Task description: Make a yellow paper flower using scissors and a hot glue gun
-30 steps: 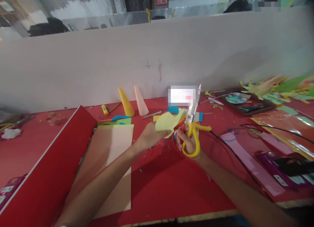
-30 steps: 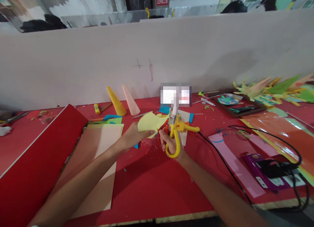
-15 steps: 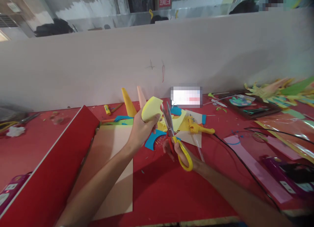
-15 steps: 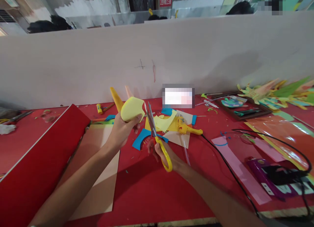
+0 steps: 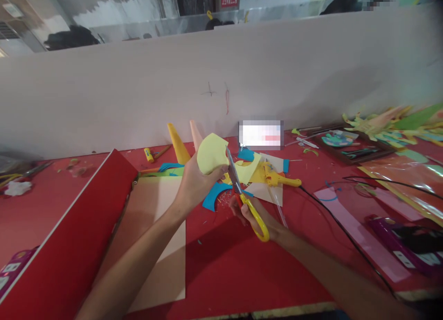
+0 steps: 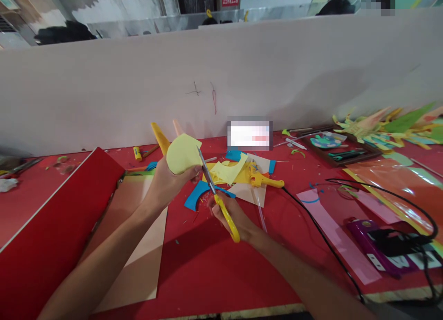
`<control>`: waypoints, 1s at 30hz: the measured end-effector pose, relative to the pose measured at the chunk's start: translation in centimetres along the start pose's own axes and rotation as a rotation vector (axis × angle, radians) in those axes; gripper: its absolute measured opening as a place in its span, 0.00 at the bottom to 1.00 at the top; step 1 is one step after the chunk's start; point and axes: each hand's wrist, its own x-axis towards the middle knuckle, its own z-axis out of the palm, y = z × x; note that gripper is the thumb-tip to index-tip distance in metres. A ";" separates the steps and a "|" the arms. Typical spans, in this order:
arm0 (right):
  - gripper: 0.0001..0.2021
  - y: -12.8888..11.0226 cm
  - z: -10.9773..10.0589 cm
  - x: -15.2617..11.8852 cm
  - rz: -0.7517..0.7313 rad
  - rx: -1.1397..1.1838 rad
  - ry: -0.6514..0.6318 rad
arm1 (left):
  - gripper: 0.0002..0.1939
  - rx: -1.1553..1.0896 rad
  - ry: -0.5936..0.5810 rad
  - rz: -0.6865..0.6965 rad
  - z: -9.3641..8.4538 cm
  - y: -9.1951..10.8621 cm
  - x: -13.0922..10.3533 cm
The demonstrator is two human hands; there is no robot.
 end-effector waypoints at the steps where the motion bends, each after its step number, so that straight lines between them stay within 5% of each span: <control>1: 0.32 -0.4 0.0 0.0 0.011 -0.004 -0.004 | 0.17 -0.006 -0.004 0.003 0.0 0.0 0.0; 18: 0.32 -0.1 -0.3 -0.2 -0.027 -0.172 -0.017 | 0.14 -0.047 -0.010 0.024 0.1 -1.6 0.1; 25: 0.30 -0.1 -0.1 -0.3 -0.020 -0.095 -0.019 | 0.18 0.040 0.054 0.032 0.5 -0.5 -0.6; 30: 0.31 0.0 -0.2 -0.2 -0.043 -0.157 -0.010 | 0.13 0.085 0.006 0.060 0.6 -0.2 -0.8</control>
